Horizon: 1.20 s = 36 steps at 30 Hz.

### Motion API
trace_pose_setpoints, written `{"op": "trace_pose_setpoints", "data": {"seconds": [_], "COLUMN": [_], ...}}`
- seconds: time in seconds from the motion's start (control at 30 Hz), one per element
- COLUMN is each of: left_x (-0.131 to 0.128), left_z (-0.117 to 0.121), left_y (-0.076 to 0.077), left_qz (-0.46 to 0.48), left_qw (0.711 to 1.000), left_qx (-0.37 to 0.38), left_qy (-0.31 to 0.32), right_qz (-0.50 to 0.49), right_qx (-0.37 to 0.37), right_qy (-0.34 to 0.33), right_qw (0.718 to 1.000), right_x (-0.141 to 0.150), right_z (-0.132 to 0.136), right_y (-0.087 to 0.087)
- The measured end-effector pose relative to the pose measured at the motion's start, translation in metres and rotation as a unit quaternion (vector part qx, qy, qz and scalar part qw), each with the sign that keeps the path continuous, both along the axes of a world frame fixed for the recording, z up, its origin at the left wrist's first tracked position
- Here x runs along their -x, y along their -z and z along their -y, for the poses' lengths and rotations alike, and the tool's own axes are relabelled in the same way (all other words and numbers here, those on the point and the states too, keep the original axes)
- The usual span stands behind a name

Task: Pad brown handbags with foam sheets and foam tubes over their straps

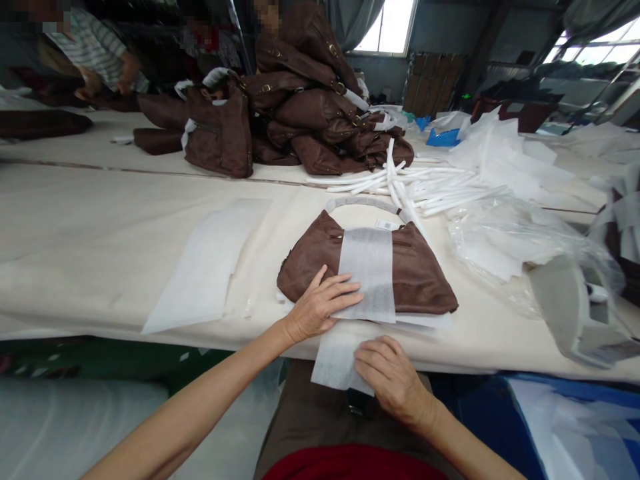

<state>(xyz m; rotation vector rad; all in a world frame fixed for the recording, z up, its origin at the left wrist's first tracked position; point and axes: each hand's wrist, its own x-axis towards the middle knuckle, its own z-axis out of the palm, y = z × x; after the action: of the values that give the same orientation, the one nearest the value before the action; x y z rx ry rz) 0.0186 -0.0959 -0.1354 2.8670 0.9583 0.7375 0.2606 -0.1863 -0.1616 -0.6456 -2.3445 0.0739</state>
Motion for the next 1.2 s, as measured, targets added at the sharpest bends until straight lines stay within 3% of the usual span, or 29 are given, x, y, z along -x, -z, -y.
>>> {"op": "trace_pose_setpoints", "data": {"seconds": [0.1,0.33,0.5,0.73,1.03,1.2], "left_x": [0.001,0.008,0.018,0.034,0.025,0.007], "left_z": [0.0,0.002,0.0,-0.004,0.006,0.009], "left_y": [0.002,-0.005,-0.016,-0.036,-0.023,-0.025], "left_qz": [-0.001,-0.021,-0.028,-0.072,0.027,0.122], "left_qw": [1.0,0.998,0.992,0.964,0.981,0.978], "left_qx": [-0.002,0.023,0.068,0.191,0.178,0.166], "left_qy": [0.005,0.054,0.107,0.171,0.078,-0.014], "right_qz": [-0.011,0.052,0.071,0.041,-0.007,-0.008], "right_qx": [-0.007,-0.018,0.009,0.159,0.183,0.248], "right_qy": [-0.002,0.07,0.072,0.081,0.094,0.224], "right_qw": [1.0,0.996,0.995,0.983,0.979,0.942], "right_x": [-0.001,-0.003,-0.007,-0.013,-0.011,-0.005], "right_z": [-0.005,-0.022,-0.027,-0.053,-0.056,-0.063], "right_y": [-0.018,-0.06,-0.065,-0.066,-0.059,-0.052]}}
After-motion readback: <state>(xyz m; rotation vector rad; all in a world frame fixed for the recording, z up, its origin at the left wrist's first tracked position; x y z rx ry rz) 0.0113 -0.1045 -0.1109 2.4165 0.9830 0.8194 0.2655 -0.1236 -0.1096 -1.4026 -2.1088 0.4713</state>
